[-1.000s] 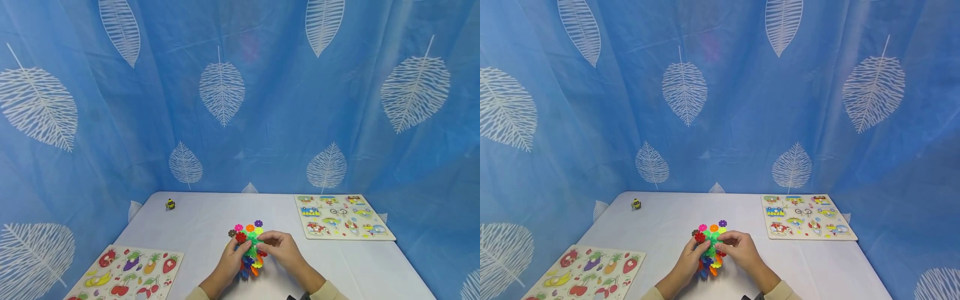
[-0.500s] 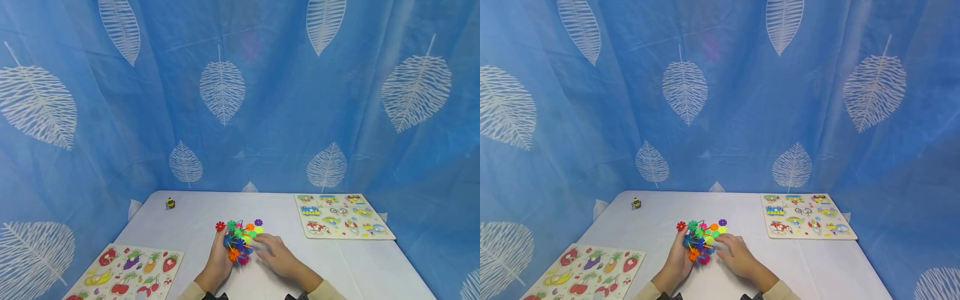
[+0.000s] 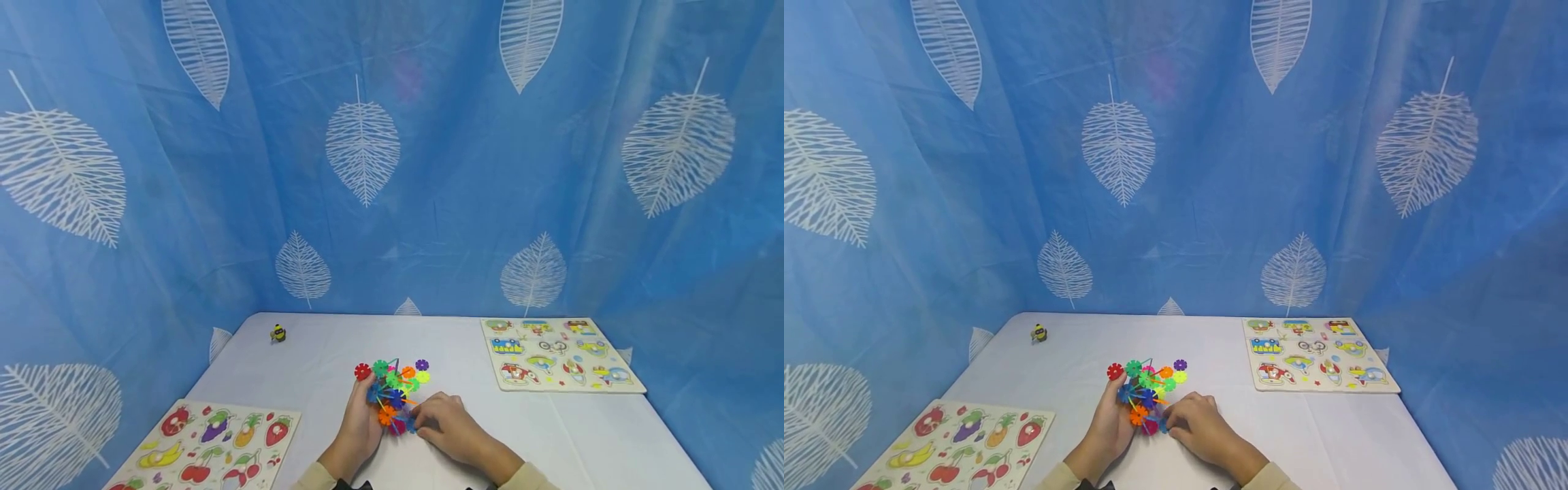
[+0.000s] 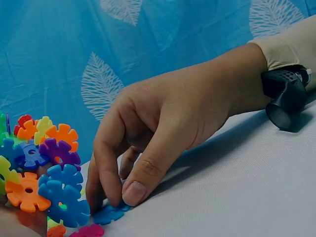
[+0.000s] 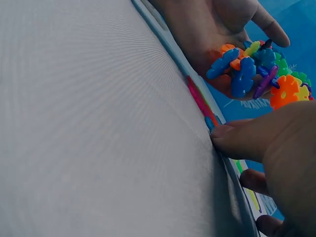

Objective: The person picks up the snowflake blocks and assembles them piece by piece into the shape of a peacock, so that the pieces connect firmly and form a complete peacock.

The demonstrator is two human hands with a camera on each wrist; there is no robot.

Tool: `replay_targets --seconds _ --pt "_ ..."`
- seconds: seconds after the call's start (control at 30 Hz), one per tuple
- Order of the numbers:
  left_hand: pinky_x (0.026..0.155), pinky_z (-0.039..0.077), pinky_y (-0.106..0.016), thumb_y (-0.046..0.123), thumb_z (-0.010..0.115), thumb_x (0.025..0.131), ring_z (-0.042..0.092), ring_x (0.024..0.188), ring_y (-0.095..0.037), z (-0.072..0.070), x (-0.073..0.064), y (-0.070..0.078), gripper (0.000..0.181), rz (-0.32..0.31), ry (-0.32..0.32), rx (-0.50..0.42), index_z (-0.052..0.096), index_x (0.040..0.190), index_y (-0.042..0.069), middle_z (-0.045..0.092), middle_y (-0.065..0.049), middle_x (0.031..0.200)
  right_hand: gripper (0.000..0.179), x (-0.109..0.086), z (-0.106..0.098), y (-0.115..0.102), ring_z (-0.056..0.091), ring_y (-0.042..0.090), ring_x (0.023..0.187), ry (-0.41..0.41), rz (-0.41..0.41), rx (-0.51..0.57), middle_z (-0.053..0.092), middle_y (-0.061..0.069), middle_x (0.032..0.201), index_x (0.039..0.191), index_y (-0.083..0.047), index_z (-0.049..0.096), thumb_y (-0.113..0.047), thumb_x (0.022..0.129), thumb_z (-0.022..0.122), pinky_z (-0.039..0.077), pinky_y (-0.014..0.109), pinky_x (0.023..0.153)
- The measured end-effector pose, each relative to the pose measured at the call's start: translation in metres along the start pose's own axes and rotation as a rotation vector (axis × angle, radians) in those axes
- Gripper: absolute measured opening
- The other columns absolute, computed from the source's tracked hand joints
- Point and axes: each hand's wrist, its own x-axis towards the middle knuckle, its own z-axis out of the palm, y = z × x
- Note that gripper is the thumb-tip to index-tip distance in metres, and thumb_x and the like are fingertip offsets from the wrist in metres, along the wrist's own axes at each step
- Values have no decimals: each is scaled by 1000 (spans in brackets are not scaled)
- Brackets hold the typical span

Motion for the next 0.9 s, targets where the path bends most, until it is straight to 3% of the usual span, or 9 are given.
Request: replay_targets --seconds 0.13,0.23,0.47,0.77,0.83,0.9 --pt "123 -1 -61 45 52 107 0 156 -47 0 -1 0 78 14 -22 7 16 162 4 7 -27 171 17 -1 1 0 62 10 107 37 -75 45 72 -13 111 92 -23 74 -10 89 85 46 44 89" --pt "123 0 -61 45 54 106 0 156 -47 0 -2 1 77 15 -38 11 17 161 5 9 -26 171 20 0 1 1 62 9 101 54 -78 98 67 -13 104 91 -20 74 -7 84 87 49 39 88" --pt "123 5 -61 43 56 105 3 155 -50 0 -3 1 76 15 -30 34 20 159 3 10 -29 170 24 2 -4 6 60 11 85 104 137 293 60 -8 97 90 -16 74 2 80 87 53 25 73" --pt "124 5 -61 43 60 104 6 156 -47 1 -7 -1 75 19 -29 65 30 158 1 19 -24 169 19 1 -17 14 70 21 91 240 317 591 72 11 108 104 1 75 -1 88 83 59 27 77" --pt "124 14 -60 43 61 104 18 154 -45 0 -8 -1 71 22 -43 75 34 156 2 30 -23 166 19 3 -20 15 70 21 93 283 349 646 73 13 108 107 3 74 -2 90 81 60 28 77" --pt "121 29 -55 40 61 105 37 147 -42 -1 -10 -1 63 22 -68 91 40 150 1 45 -22 156 20 4 -22 15 70 20 94 332 376 693 73 14 109 109 5 74 -2 92 80 60 28 78"
